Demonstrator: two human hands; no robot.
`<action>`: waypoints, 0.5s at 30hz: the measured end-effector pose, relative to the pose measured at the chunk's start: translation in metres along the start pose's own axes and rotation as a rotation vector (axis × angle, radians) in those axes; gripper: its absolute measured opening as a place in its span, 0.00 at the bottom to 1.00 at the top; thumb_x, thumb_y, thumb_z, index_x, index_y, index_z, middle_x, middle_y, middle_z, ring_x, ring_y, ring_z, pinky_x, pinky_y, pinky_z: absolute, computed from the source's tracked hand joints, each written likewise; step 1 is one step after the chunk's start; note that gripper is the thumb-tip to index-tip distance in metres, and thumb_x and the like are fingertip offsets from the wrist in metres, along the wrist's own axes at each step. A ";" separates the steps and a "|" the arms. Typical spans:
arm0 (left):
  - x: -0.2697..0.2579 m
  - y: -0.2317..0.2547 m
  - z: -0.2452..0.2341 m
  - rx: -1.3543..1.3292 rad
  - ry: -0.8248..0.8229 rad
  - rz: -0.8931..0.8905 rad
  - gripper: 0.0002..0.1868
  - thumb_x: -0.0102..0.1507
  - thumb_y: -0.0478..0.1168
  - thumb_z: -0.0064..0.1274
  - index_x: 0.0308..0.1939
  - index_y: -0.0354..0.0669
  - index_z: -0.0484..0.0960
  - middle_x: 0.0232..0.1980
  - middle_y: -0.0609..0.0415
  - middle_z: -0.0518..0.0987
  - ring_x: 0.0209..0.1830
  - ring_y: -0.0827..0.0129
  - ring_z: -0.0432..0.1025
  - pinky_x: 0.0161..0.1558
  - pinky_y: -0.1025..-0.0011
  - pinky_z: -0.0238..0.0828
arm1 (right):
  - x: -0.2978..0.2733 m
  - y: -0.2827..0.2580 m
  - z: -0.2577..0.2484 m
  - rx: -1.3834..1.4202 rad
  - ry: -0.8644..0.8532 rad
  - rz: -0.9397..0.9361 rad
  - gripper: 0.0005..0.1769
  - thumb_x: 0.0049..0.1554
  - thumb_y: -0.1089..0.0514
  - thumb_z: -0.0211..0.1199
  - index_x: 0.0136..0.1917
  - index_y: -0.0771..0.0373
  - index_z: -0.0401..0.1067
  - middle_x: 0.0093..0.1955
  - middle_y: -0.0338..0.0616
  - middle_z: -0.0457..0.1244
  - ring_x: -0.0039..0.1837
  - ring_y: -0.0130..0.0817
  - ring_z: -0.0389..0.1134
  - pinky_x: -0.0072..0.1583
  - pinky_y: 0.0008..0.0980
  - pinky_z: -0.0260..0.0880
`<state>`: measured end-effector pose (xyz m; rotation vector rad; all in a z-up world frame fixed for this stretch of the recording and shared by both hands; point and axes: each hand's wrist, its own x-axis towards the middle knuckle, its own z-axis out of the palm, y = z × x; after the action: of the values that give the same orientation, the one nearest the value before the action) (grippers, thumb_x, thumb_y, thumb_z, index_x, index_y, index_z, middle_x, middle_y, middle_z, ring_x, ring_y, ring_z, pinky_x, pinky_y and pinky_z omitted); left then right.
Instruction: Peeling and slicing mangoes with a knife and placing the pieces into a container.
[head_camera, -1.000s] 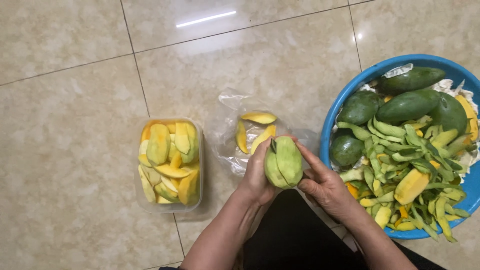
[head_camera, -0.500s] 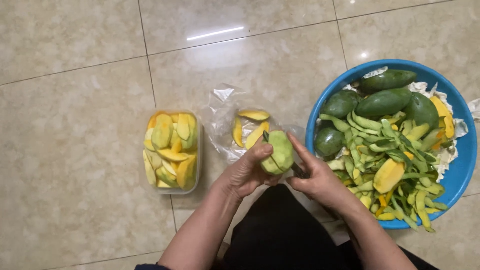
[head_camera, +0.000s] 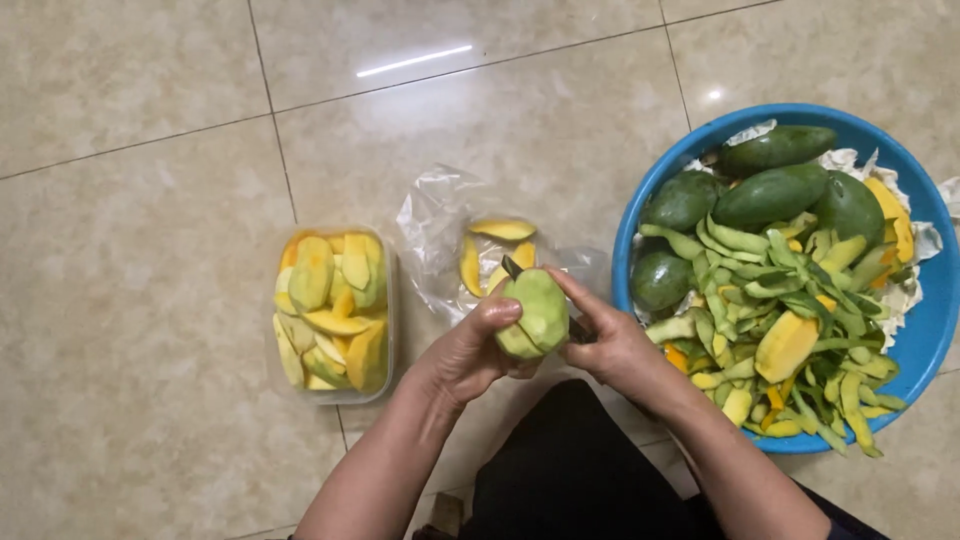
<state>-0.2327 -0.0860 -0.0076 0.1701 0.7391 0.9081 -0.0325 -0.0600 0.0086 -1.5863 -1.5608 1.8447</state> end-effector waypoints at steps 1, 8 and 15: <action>0.003 -0.001 -0.005 -0.001 -0.003 -0.001 0.36 0.54 0.50 0.61 0.66 0.57 0.69 0.36 0.53 0.72 0.25 0.73 0.62 0.21 0.77 0.56 | 0.003 -0.002 0.004 -0.002 0.003 0.002 0.55 0.44 0.74 0.60 0.82 0.42 0.57 0.78 0.39 0.64 0.66 0.32 0.72 0.56 0.25 0.73; 0.001 -0.010 -0.045 0.066 0.005 0.043 0.46 0.52 0.50 0.64 0.73 0.50 0.65 0.44 0.47 0.76 0.31 0.67 0.70 0.21 0.72 0.67 | 0.014 -0.027 0.023 0.034 -0.066 0.110 0.54 0.44 0.72 0.59 0.82 0.44 0.57 0.83 0.35 0.59 0.78 0.32 0.64 0.70 0.30 0.66; -0.003 -0.015 -0.060 0.066 0.020 0.015 0.44 0.53 0.48 0.64 0.72 0.48 0.65 0.47 0.43 0.76 0.34 0.61 0.73 0.23 0.68 0.71 | 0.037 0.010 0.038 0.065 -0.096 -0.033 0.51 0.45 0.70 0.69 0.80 0.51 0.60 0.81 0.38 0.59 0.79 0.32 0.61 0.76 0.32 0.60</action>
<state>-0.2636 -0.1077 -0.0571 0.2253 0.7878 0.9009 -0.0734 -0.0569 -0.0270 -1.4553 -1.5405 1.9600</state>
